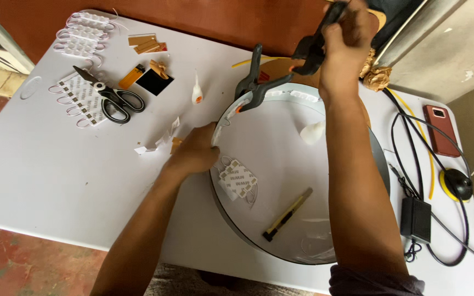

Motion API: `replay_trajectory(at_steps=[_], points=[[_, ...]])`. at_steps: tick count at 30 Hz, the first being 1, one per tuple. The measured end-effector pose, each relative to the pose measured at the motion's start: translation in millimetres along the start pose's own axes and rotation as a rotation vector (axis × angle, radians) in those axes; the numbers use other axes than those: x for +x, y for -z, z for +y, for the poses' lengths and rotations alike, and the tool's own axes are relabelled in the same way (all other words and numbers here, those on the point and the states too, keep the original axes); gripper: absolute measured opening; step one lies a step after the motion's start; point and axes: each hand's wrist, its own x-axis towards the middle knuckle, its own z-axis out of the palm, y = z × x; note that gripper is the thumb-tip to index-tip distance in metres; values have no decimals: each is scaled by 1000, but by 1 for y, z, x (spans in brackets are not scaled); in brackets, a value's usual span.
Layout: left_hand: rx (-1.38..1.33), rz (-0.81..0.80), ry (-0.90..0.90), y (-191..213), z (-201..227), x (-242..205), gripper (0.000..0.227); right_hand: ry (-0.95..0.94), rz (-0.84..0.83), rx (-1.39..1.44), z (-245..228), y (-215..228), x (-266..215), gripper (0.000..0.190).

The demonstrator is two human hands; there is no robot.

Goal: The person assembles an LED light fixture by applying glue to a circular frame, attaching small white plastic components, and securing them with clamps. They use a utility knife to cut adhesive backing and repeatedly apply glue and press components into place.

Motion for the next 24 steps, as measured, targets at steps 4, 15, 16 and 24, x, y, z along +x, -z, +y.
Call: replay_trajectory(at_steps=[4,15,16,24], points=[[152,-4,28,18,6,3,38,91,-83,21,-80,-23,-12,25],[-58,-31,-70,21,-10,20,62,-285,-381,350,-73,-80,-82,38],[-58,-28,-71,25,0,12,62,-283,-383,352,-68,-81,-84,38],[-159,-37,15,31,10,0,52,-547,-465,352,-35,-97,-98,36]])
